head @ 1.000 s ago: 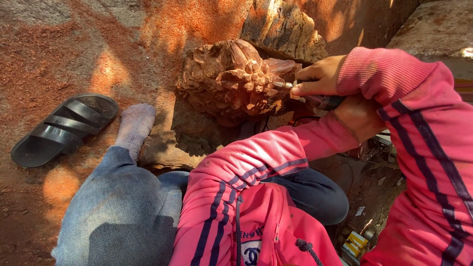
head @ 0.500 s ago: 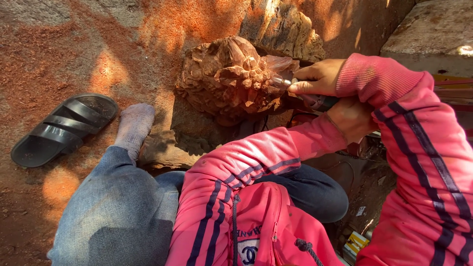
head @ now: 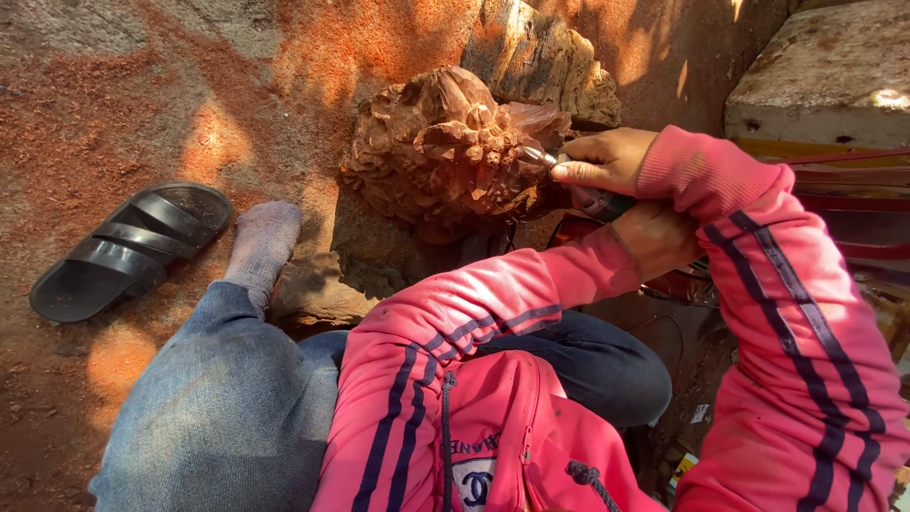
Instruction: Carving intricate details into a large piece of wood using a handheld rotary power tool.
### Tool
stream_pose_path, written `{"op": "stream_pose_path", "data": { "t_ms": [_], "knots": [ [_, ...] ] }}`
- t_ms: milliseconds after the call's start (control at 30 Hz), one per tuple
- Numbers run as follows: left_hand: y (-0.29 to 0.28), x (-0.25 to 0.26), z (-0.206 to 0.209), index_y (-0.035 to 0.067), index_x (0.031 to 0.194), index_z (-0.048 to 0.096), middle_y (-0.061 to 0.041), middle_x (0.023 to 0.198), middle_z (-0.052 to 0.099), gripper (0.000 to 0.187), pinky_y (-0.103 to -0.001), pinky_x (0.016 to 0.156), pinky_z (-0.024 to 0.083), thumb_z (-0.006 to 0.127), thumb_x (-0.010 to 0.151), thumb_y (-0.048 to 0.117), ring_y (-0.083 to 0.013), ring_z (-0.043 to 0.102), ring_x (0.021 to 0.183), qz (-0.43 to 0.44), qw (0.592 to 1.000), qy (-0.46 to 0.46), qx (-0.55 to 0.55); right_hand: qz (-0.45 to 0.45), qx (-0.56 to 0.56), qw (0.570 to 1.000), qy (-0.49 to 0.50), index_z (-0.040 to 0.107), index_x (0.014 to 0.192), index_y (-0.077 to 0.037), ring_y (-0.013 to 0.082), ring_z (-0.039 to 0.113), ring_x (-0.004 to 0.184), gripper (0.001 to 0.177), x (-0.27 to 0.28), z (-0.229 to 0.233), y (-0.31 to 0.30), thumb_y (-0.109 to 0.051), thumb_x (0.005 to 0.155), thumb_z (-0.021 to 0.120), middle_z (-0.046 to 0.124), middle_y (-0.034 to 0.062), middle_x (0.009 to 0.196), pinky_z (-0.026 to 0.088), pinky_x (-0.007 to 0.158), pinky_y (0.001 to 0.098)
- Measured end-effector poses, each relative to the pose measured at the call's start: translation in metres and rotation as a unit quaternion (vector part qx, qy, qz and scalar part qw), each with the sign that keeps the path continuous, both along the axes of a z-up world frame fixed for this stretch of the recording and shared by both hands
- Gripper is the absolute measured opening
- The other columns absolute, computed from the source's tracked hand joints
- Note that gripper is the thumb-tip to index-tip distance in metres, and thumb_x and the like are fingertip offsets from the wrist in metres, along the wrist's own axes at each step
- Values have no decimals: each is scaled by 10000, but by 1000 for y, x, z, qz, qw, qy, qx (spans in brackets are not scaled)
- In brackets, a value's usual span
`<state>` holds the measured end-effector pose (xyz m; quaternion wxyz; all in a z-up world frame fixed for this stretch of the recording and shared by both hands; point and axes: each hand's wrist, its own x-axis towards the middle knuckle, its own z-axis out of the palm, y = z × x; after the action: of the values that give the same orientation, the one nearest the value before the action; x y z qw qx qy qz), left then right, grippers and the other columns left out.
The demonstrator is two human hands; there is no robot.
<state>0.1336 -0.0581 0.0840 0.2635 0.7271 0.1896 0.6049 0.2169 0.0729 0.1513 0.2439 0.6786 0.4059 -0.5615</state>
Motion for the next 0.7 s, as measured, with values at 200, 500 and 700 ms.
{"op": "stream_pose_path", "data": {
  "t_ms": [200, 500, 700],
  "knots": [
    [-41, 20, -20, 125, 1068, 681, -40, 887, 585, 321, -446, 653, 548, 382, 1040, 238, -285, 616, 747, -1, 1000, 7, 15, -55, 16, 998, -34, 522, 1034, 102, 617, 618, 902, 481, -59, 38, 23, -356, 1084, 387, 636, 436, 896, 498, 877, 640],
    [7, -35, -35, 197, 982, 652, 5, 790, 531, 233, -435, 541, 490, 420, 999, 190, -235, 580, 646, -93, 992, -15, 86, -94, 222, 967, -80, 652, 1056, -102, 494, 649, 1002, 415, -53, 5, -36, -459, 1101, 444, 685, 262, 919, 505, 927, 556],
    [23, -46, -31, 200, 955, 629, 11, 778, 522, 223, -411, 541, 476, 411, 1001, 186, -219, 562, 628, -111, 988, -32, 99, -100, 239, 961, -98, 642, 1004, -114, 493, 653, 948, 407, -55, -15, -42, -473, 1098, 476, 696, 244, 872, 525, 863, 560]
  ]
}}
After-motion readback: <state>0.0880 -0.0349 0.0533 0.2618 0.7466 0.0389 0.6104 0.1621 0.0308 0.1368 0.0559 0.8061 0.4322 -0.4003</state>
